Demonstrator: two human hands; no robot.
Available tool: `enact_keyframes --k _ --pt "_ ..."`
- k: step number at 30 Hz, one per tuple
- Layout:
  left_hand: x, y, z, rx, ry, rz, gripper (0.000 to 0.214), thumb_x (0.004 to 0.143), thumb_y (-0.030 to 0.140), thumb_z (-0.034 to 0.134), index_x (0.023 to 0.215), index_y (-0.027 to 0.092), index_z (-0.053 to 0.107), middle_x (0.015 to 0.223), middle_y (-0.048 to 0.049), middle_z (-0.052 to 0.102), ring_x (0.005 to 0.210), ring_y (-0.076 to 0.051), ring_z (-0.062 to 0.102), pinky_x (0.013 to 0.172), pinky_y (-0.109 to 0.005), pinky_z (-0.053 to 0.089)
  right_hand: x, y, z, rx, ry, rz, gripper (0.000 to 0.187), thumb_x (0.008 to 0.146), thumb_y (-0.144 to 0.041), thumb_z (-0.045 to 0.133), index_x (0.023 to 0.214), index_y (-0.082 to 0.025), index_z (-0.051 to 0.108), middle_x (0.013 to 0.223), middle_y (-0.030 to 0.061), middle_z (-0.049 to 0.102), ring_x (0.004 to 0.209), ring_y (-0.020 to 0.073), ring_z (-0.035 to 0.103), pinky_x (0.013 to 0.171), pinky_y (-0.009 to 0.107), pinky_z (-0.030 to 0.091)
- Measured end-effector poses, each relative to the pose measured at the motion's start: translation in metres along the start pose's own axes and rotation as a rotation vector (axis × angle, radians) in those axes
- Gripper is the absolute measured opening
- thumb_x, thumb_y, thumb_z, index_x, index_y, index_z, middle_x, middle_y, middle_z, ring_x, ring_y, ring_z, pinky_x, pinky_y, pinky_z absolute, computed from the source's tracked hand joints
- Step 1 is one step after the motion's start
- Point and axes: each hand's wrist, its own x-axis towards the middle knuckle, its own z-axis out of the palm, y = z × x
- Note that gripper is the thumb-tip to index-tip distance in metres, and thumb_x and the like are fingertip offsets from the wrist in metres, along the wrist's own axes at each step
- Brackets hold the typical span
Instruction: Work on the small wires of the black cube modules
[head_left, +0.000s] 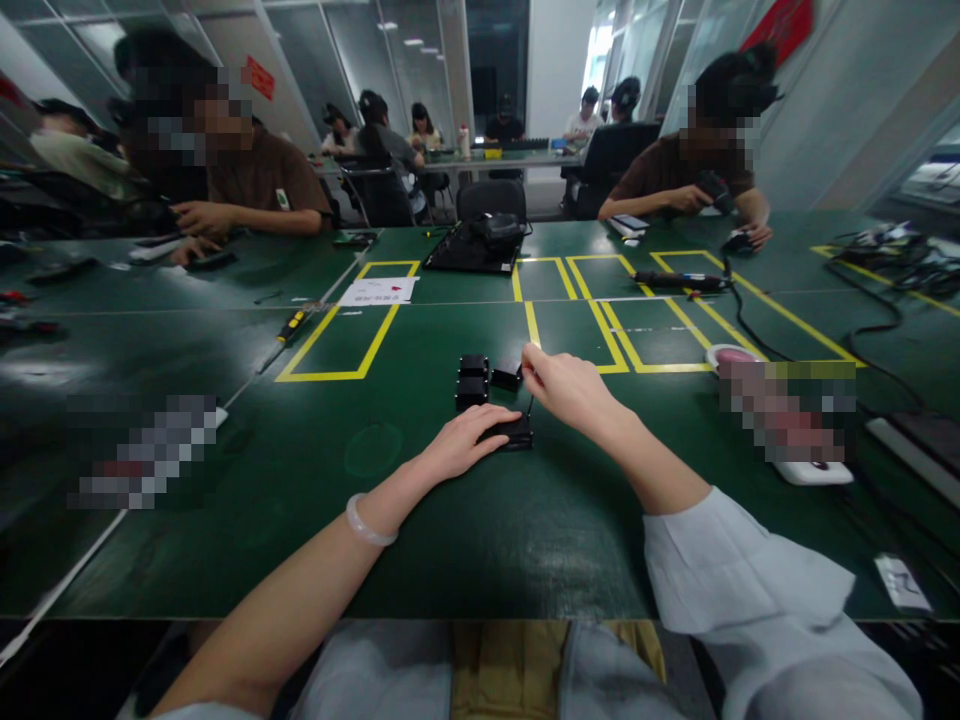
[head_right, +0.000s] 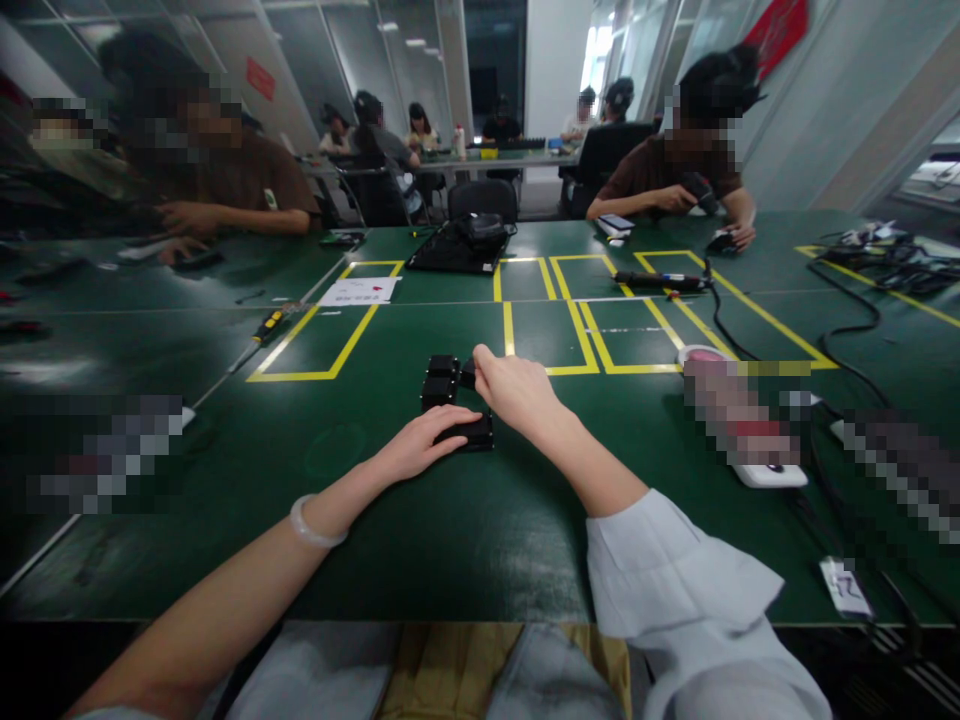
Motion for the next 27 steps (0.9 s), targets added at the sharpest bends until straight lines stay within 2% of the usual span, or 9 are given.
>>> enact_keyframes --k 4,11,17,22,27 --pt "0.0001 0.0012 -0.0003 0.000 -0.005 -0.004 0.038 0.100 0.034 0.046 0.136 0.028 0.049 0.133 -0.0049 0.057 0.124 -0.022 0.051 0.107 -0.039 0.040 -0.0008 -0.0005 -0.0010 -0.015 -0.015 -0.009 0.032 0.098 -0.040 0.028 0.106 -0.023 0.055 0.086 0.0066 0.070 0.071 0.0196 0.063 0.054 0.027 0.025" --pt "0.0000 -0.0006 0.0006 0.001 -0.008 0.001 0.037 0.099 0.032 0.048 0.136 0.028 0.049 0.134 -0.0039 0.056 0.124 -0.021 0.051 0.107 -0.038 0.040 -0.0008 -0.0015 -0.0023 0.026 -0.058 -0.010 0.030 0.098 -0.032 0.028 0.116 -0.020 0.049 0.090 0.0084 0.070 0.073 0.0197 0.063 0.059 0.027 0.029" --pt "-0.0002 -0.0015 0.0014 0.001 -0.003 0.009 0.037 0.100 0.032 0.047 0.136 0.028 0.049 0.134 -0.0045 0.056 0.123 -0.021 0.051 0.107 -0.038 0.040 -0.0023 -0.0005 -0.0029 0.033 -0.042 -0.012 0.031 0.097 -0.031 0.028 0.116 -0.021 0.051 0.090 0.0074 0.070 0.071 0.0187 0.061 0.058 0.028 0.028" --pt "0.0001 0.0008 0.0001 -0.002 -0.009 0.001 0.037 0.100 0.033 0.046 0.136 0.027 0.050 0.132 -0.0052 0.057 0.123 -0.022 0.051 0.107 -0.039 0.040 -0.0027 0.0003 -0.0020 0.023 -0.040 -0.028 0.033 0.098 -0.041 0.029 0.109 -0.023 0.055 0.088 0.0068 0.070 0.072 0.0188 0.061 0.057 0.027 0.027" --pt "0.0000 0.0008 -0.0001 0.002 -0.005 -0.001 0.037 0.100 0.034 0.045 0.136 0.027 0.050 0.133 -0.0049 0.056 0.123 -0.022 0.051 0.106 -0.038 0.040 -0.0021 0.0002 -0.0020 0.034 -0.058 -0.026 0.029 0.098 -0.034 0.030 0.113 -0.022 0.052 0.086 0.0065 0.069 0.070 0.0181 0.060 0.057 0.027 0.026"
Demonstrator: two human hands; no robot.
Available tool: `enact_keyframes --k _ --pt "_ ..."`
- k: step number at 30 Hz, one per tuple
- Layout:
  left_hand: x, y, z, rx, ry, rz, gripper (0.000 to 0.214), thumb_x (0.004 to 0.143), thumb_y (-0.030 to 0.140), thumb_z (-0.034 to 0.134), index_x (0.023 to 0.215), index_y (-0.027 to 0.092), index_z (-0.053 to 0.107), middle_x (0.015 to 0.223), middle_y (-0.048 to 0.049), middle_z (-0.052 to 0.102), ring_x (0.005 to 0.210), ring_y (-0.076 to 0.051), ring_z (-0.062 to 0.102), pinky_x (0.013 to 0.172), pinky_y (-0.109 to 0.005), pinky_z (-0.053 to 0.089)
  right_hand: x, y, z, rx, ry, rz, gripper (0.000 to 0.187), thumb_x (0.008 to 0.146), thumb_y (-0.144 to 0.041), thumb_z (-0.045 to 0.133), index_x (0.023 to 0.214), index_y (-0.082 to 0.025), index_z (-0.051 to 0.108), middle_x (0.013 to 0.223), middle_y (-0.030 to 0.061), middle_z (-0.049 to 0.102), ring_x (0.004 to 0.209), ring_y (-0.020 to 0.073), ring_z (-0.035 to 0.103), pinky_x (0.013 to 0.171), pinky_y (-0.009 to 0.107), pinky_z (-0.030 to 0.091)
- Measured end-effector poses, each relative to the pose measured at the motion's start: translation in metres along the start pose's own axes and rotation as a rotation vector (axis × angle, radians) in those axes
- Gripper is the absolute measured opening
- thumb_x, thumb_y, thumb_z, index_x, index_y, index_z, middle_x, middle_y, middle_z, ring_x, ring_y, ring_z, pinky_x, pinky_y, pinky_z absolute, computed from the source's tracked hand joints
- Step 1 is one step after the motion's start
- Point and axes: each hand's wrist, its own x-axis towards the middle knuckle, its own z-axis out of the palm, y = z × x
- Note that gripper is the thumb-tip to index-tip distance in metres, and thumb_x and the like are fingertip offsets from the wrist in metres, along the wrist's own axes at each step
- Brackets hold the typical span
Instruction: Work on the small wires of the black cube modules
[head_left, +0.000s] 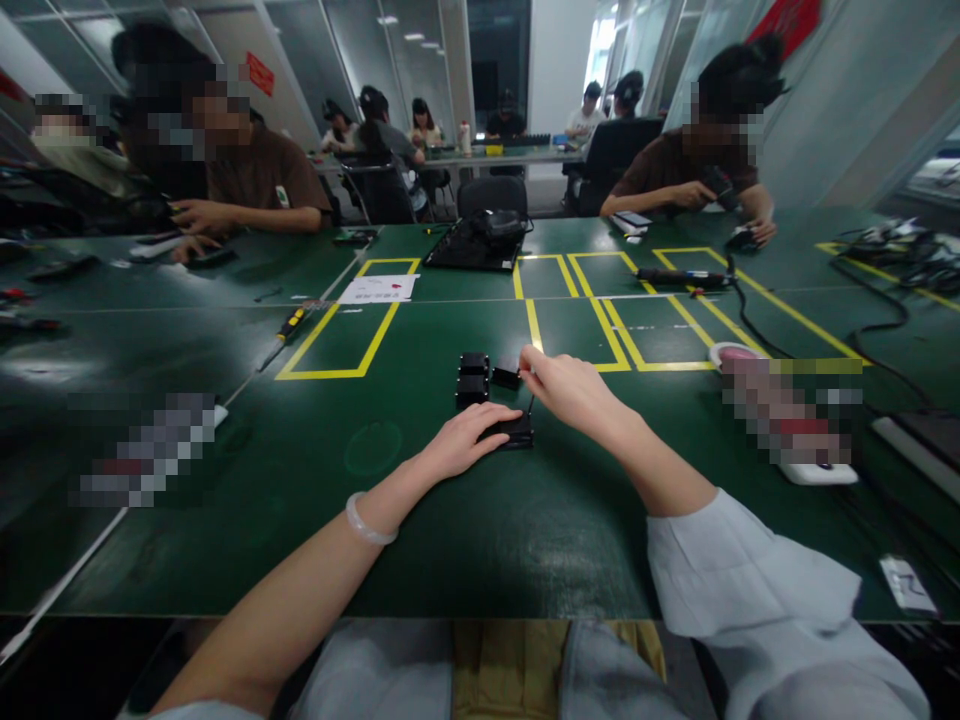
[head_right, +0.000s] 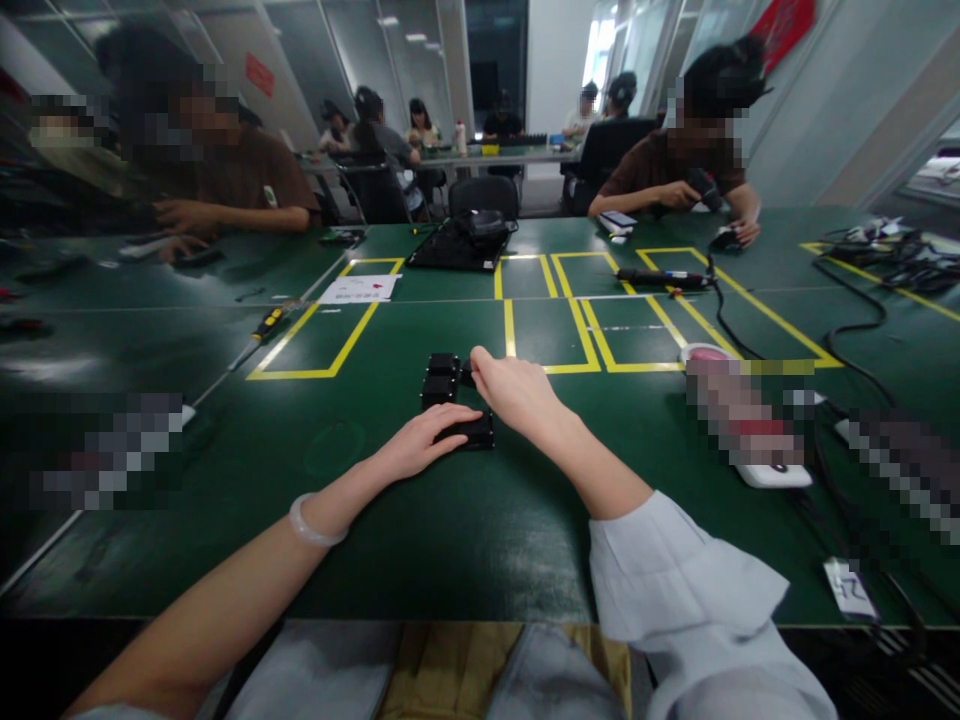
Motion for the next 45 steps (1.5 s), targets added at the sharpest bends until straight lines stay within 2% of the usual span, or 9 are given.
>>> enact_keyframes --k 8,14,27,33,45 --pt "-0.0003 -0.0014 0.0011 0.003 0.003 0.001 0.037 0.100 0.032 0.047 0.136 0.028 0.049 0.133 -0.0039 0.056 0.123 -0.021 0.051 0.107 -0.038 0.040 -0.0015 -0.0002 -0.0024 0.027 0.011 0.004 0.030 0.097 -0.030 0.029 0.115 -0.021 0.051 0.087 0.0069 0.069 0.068 0.0173 0.059 0.056 0.028 0.025" --pt "0.0001 -0.0006 0.0007 0.006 -0.002 0.003 0.037 0.099 0.032 0.047 0.136 0.027 0.049 0.132 -0.0046 0.057 0.122 -0.021 0.052 0.107 -0.038 0.040 0.0004 0.0022 0.0026 0.010 0.043 -0.012 0.029 0.098 -0.040 0.032 0.106 -0.024 0.054 0.085 0.0052 0.069 0.070 0.0187 0.061 0.054 0.027 0.023" --pt "0.0001 -0.0001 -0.0001 -0.001 -0.002 0.006 0.038 0.100 0.033 0.046 0.137 0.028 0.049 0.134 -0.0053 0.056 0.124 -0.022 0.051 0.108 -0.040 0.039 -0.0007 0.0013 -0.0018 0.049 0.021 0.019 0.028 0.095 -0.029 0.031 0.112 -0.021 0.052 0.086 0.0062 0.069 0.069 0.0169 0.059 0.054 0.028 0.021" --pt "-0.0004 -0.0004 0.0004 0.001 -0.001 0.000 0.037 0.100 0.033 0.046 0.136 0.028 0.049 0.133 -0.0044 0.056 0.124 -0.021 0.051 0.108 -0.039 0.039 0.0012 0.0042 0.0025 0.056 0.027 0.006 0.028 0.097 -0.039 0.033 0.107 -0.023 0.054 0.087 0.0054 0.069 0.072 0.0177 0.060 0.055 0.028 0.023" --pt "-0.0010 -0.0004 0.0004 -0.005 -0.003 -0.002 0.037 0.100 0.032 0.046 0.137 0.028 0.049 0.133 -0.0049 0.056 0.124 -0.021 0.051 0.107 -0.038 0.040 -0.0012 0.0026 -0.0005 0.081 0.021 -0.016 0.029 0.094 -0.030 0.033 0.116 -0.021 0.050 0.089 0.0068 0.070 0.069 0.0173 0.058 0.057 0.028 0.025"
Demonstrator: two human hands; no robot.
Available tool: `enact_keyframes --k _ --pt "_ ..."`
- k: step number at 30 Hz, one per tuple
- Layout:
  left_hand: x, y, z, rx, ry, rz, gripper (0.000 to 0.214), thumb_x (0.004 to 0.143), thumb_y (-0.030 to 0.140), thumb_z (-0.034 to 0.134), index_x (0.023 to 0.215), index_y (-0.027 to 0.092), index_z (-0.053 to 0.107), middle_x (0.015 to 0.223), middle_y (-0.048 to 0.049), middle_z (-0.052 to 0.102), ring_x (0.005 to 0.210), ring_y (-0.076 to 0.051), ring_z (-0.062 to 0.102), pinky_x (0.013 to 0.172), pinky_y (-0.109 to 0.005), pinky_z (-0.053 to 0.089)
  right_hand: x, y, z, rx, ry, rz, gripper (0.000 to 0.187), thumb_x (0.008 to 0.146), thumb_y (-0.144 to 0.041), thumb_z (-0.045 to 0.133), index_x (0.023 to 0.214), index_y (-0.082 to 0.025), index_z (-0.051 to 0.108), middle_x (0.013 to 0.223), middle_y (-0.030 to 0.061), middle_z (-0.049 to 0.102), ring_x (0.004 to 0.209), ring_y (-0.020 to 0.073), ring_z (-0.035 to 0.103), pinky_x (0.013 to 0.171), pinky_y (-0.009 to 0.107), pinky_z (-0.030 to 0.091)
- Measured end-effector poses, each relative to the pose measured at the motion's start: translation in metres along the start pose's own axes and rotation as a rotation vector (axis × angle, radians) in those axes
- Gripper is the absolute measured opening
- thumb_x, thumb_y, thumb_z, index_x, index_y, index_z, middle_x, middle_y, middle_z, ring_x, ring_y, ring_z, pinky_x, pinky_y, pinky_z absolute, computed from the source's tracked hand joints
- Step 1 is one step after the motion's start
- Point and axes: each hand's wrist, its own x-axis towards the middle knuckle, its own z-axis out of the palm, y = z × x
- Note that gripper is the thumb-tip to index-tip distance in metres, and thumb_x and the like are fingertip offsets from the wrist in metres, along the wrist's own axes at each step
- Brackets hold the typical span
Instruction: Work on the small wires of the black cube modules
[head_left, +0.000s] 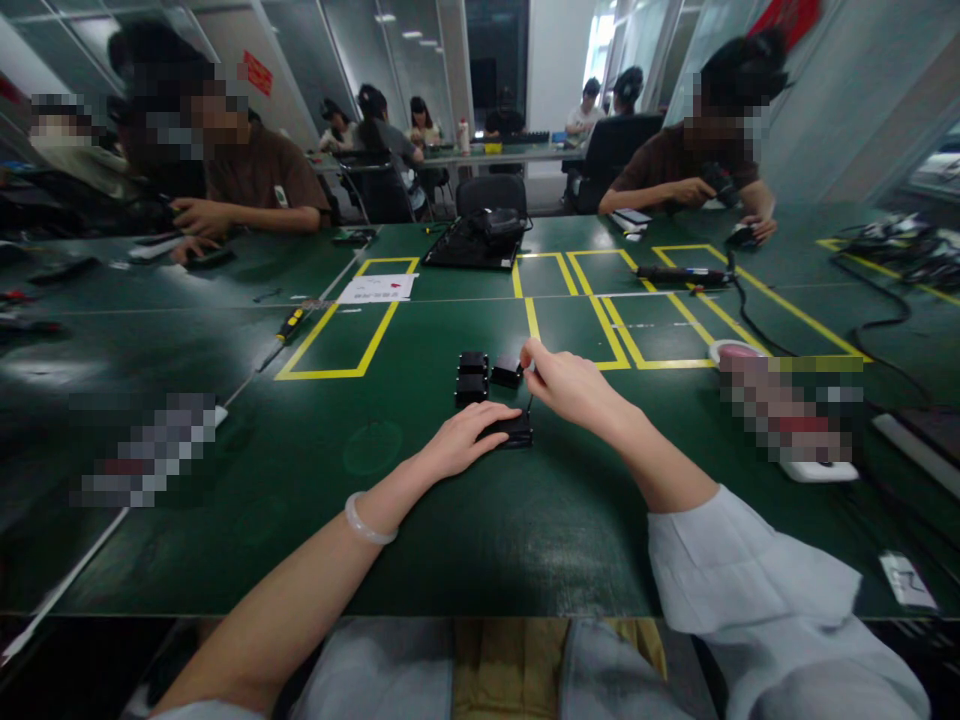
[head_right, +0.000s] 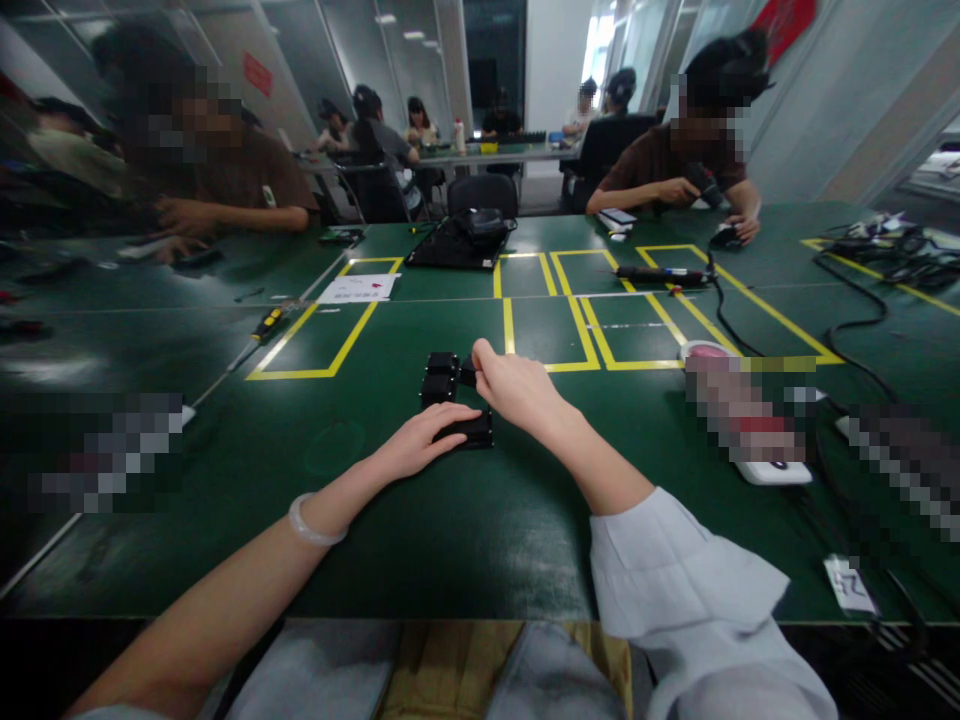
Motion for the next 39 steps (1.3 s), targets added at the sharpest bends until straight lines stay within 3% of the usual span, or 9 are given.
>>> enact_keyframes --k 7,22,29,39 --pt "0.0003 0.0012 -0.0007 -0.002 0.000 0.003 0.037 0.100 0.032 0.046 0.136 0.027 0.049 0.132 -0.0054 0.056 0.123 -0.021 0.051 0.107 -0.039 0.040 0.0022 0.0001 0.0026 -0.042 -0.004 0.015 0.031 0.098 -0.041 0.029 0.109 -0.021 0.051 0.088 0.0068 0.070 0.072 0.0186 0.061 0.055 0.027 0.023" --pt "-0.0003 0.0003 -0.0008 -0.008 0.006 0.001 0.038 0.099 0.032 0.046 0.137 0.028 0.049 0.133 -0.0050 0.056 0.122 -0.022 0.052 0.107 -0.040 0.041 -0.0010 -0.0021 -0.0025 -0.061 0.009 0.043 0.028 0.094 -0.029 0.031 0.114 -0.020 0.049 0.086 0.0070 0.070 0.069 0.0190 0.060 0.056 0.028 0.024" --pt "0.0001 0.0010 -0.0008 -0.007 -0.002 0.002 0.037 0.099 0.032 0.047 0.137 0.027 0.049 0.132 -0.0053 0.057 0.122 -0.022 0.052 0.106 -0.040 0.041 0.0007 -0.0002 -0.0013 -0.104 0.005 0.026 0.030 0.097 -0.042 0.033 0.103 -0.022 0.054 0.086 0.0068 0.069 0.072 0.0191 0.061 0.054 0.028 0.022" --pt "0.0000 0.0001 -0.0006 -0.010 0.002 0.005 0.038 0.099 0.031 0.047 0.137 0.029 0.049 0.132 -0.0049 0.056 0.122 -0.022 0.052 0.106 -0.040 0.041 -0.0016 0.0025 -0.0027 -0.021 -0.022 0.001 0.023 0.094 -0.029 0.035 0.111 -0.021 0.049 0.088 0.0060 0.069 0.072 0.0181 0.060 0.056 0.027 0.025"
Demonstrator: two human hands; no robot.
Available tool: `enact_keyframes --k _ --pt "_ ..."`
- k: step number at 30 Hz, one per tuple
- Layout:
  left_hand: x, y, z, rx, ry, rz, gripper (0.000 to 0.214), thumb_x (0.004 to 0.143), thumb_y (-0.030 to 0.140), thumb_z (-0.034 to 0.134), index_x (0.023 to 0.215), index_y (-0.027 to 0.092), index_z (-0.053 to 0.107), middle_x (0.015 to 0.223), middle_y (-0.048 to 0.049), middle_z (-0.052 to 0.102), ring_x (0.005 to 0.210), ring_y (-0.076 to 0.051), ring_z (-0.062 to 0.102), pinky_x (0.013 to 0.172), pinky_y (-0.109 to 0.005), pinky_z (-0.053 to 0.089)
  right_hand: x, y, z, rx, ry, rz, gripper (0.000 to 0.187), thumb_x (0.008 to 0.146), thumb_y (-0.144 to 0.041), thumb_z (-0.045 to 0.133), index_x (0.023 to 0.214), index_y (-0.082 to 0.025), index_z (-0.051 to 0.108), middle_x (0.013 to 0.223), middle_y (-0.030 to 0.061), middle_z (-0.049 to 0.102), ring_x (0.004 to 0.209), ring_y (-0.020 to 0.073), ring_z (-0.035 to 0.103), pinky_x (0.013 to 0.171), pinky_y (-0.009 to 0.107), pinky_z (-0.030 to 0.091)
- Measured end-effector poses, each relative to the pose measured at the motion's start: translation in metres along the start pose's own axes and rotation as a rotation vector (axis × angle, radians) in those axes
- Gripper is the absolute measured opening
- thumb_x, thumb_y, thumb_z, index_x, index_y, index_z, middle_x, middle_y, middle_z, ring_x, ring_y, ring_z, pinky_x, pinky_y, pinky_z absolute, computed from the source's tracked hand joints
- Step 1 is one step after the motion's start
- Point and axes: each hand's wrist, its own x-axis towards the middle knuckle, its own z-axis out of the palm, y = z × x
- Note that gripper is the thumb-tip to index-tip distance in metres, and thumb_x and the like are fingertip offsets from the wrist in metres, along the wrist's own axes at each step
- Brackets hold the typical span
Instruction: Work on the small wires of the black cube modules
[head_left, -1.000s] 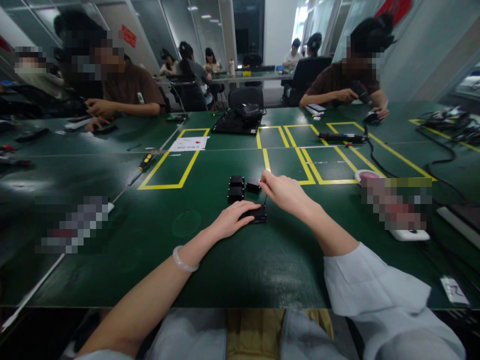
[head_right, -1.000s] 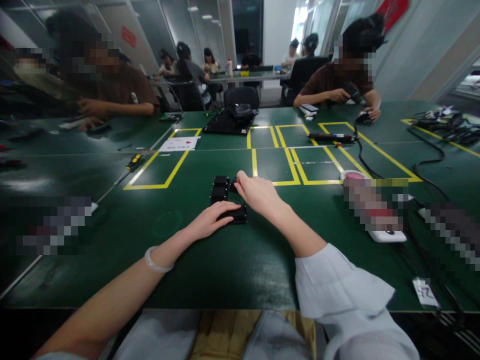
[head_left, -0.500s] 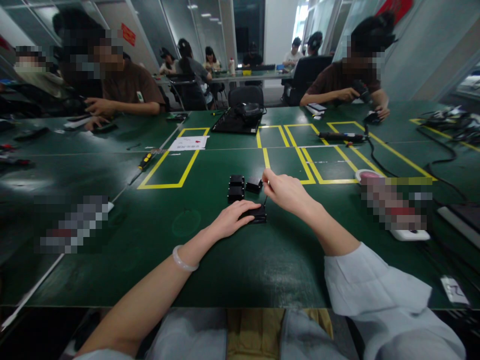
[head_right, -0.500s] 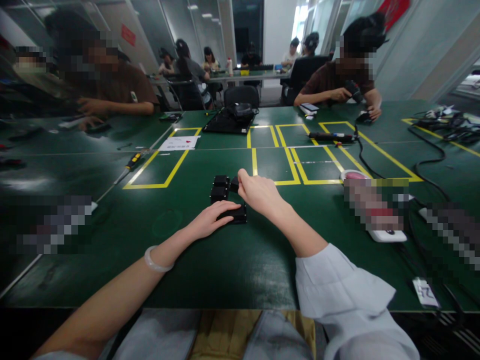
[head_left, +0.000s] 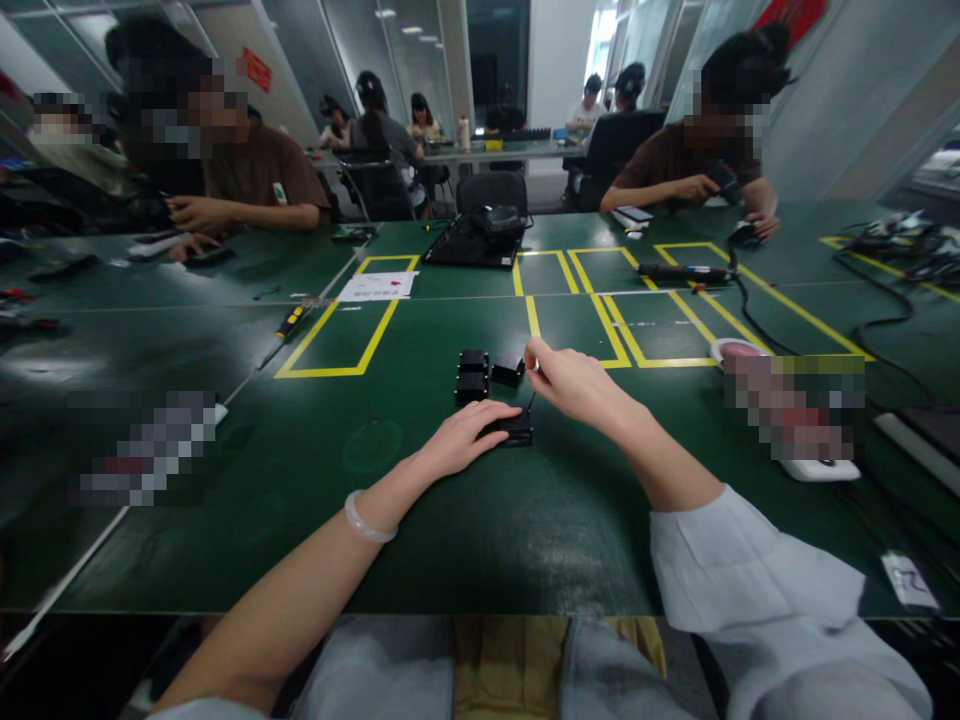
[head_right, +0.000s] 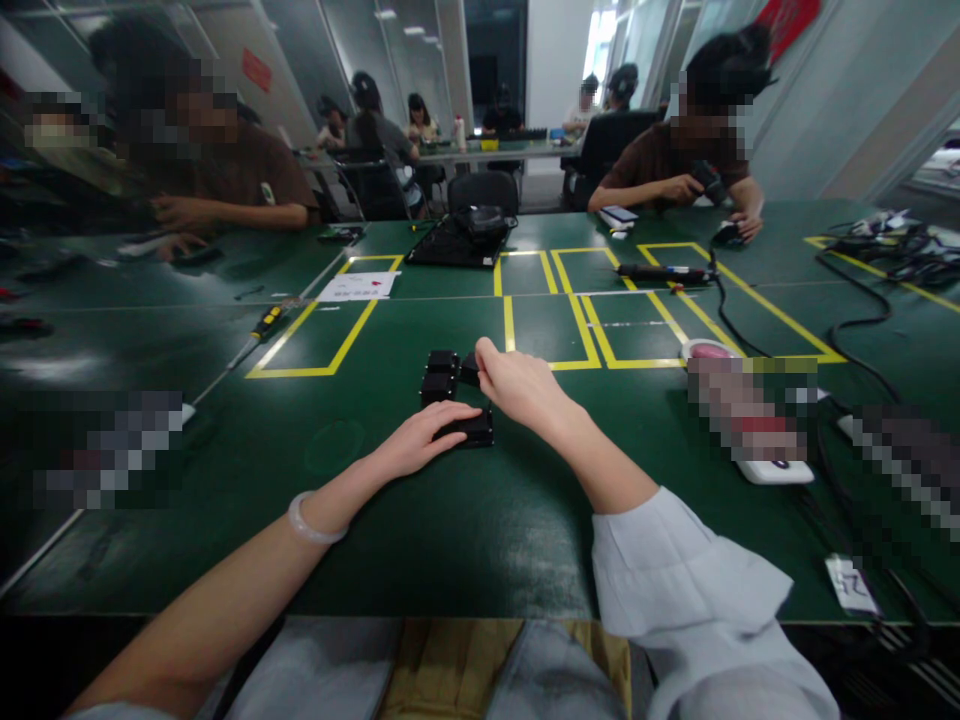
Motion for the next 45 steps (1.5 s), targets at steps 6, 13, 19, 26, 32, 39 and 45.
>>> enact_keyframes --k 6,13,19,26,32,39,45 --pt "-0.0009 -0.0014 0.0012 0.002 0.012 0.001 0.037 0.099 0.032 0.047 0.137 0.029 0.049 0.133 -0.0039 0.056 0.123 -0.021 0.051 0.107 -0.038 0.040 -0.0007 -0.0011 0.0000 -0.003 0.010 0.011 0.024 0.094 -0.030 0.035 0.111 -0.021 0.050 0.088 0.0062 0.069 0.072 0.0186 0.060 0.057 0.028 0.026" --pt "-0.0008 -0.0018 0.0013 0.004 -0.001 -0.002 0.038 0.100 0.032 0.046 0.137 0.028 0.048 0.132 -0.0046 0.056 0.123 -0.021 0.051 0.106 -0.039 0.040 0.0000 -0.0034 -0.0021 -0.016 -0.001 0.025 0.027 0.097 -0.035 0.032 0.109 -0.021 0.051 0.089 0.0065 0.069 0.073 0.0190 0.061 0.056 0.028 0.024" --pt "-0.0008 -0.0018 0.0011 0.006 0.002 -0.001 0.038 0.100 0.032 0.047 0.137 0.028 0.049 0.132 -0.0043 0.056 0.122 -0.021 0.051 0.106 -0.038 0.040 -0.0006 -0.0029 -0.0023 -0.007 -0.001 0.006 0.026 0.095 -0.029 0.031 0.111 -0.021 0.050 0.086 0.0065 0.069 0.069 0.0179 0.059 0.055 0.028 0.024" --pt "-0.0006 -0.0035 0.0024 0.012 0.005 0.004 0.038 0.099 0.033 0.047 0.137 0.029 0.049 0.133 -0.0043 0.056 0.122 -0.021 0.051 0.106 -0.039 0.040 -0.0009 -0.0011 -0.0019 0.013 0.006 0.012 0.024 0.092 -0.027 0.035 0.110 -0.021 0.050 0.085 0.0066 0.068 0.068 0.0176 0.057 0.054 0.027 0.023" --pt "-0.0005 -0.0024 0.0015 0.012 0.002 0.003 0.038 0.099 0.033 0.047 0.137 0.028 0.049 0.132 -0.0044 0.057 0.122 -0.022 0.052 0.106 -0.039 0.041 0.0000 -0.0004 -0.0004 0.020 0.020 -0.008 0.025 0.096 -0.038 0.035 0.104 -0.022 0.052 0.086 0.0057 0.068 0.072 0.0176 0.058 0.056 0.027 0.024" --pt "-0.0008 -0.0020 0.0014 0.011 0.010 0.005 0.038 0.099 0.032 0.047 0.137 0.028 0.049 0.132 -0.0043 0.057 0.122 -0.021 0.052 0.106 -0.039 0.041 0.0001 -0.0014 -0.0016 0.012 0.008 0.004 0.023 0.096 -0.037 0.038 0.105 -0.021 0.053 0.087 0.0057 0.069 0.074 0.0181 0.059 0.057 0.027 0.026" --pt "-0.0008 -0.0019 0.0007 0.009 0.009 0.004 0.038 0.099 0.031 0.047 0.137 0.029 0.048 0.133 -0.0037 0.056 0.123 -0.021 0.051 0.106 -0.039 0.041 0.0006 -0.0014 -0.0018 0.010 -0.002 0.010 0.024 0.095 -0.031 0.035 0.109 -0.021 0.051 0.086 0.0061 0.068 0.072 0.0181 0.059 0.057 0.027 0.025"
